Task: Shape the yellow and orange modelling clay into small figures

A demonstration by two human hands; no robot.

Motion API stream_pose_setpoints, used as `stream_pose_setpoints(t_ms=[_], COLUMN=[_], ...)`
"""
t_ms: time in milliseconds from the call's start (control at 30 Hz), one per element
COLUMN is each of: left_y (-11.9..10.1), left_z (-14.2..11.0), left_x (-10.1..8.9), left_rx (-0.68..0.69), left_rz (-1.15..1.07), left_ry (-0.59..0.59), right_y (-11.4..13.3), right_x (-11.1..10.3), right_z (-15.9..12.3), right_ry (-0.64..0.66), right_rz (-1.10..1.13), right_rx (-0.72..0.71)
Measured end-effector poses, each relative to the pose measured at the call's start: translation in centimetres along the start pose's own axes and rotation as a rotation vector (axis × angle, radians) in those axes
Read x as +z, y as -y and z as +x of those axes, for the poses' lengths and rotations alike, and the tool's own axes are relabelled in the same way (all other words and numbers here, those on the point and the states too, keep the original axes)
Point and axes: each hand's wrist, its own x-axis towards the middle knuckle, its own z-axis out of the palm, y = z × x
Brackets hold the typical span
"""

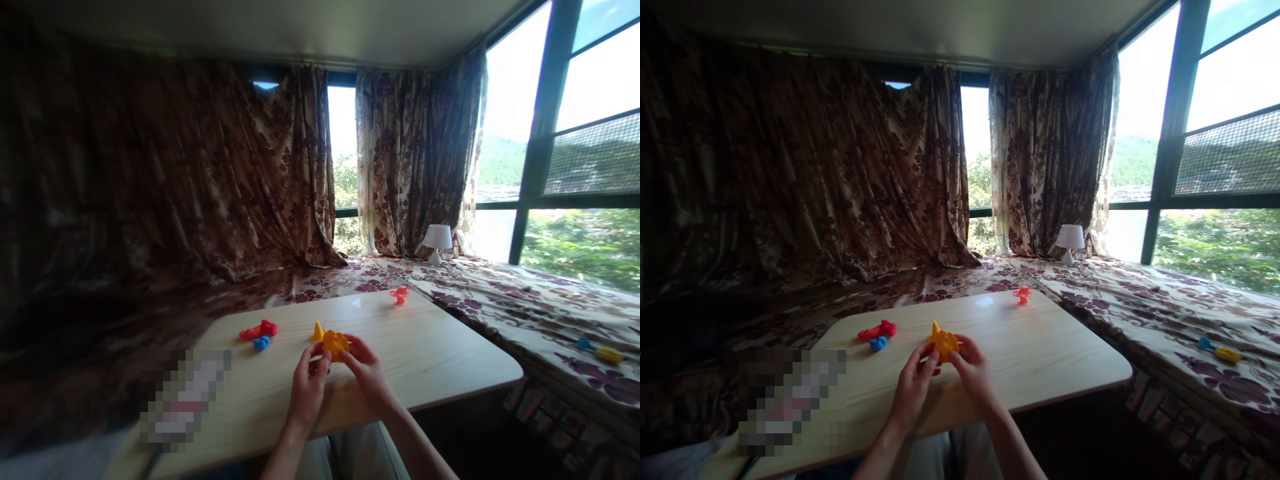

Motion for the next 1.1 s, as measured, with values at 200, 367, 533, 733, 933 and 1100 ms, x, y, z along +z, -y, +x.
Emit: stream_pose_setpoints(t_ms=[200, 367, 533, 733, 933, 1100], left_y=[0.5, 0.5, 1.1, 1.8, 1.7, 2.2], left_z=[0.4, 0.4, 1.3, 2.0, 2.0, 2.3], left_x=[0.6, 0.4, 1.0, 1.1, 1.1, 1.1], left_rx=[-0.033, -0.045, -0.075, -0.084, -0.052, -0.059], left_rz=[-0.171, -0.204, -0.187, -0.186, -0.215, -0.243], left_ry=[-0.127, -0.154, -0.223, -0.225, -0.192, -0.213], right_y=[0.2, 0.1, 0.8, 1.2, 0.6, 0.3], right_x=[0.4, 0.4, 0.6, 0.9, 1.0, 1.1], right_z=[-0.4, -0.6, -1.0, -1.7, -1.6, -1.9], right_ry=[0.117, 0.105, 0.175, 0.253, 0.305, 0.364], right_rz=[-0.182, -0.355, -0.463, -0.771, -0.802, -0.956], right_rx=[-0.016, -0.051, -0.117, -0.357, -0.453, -0.547])
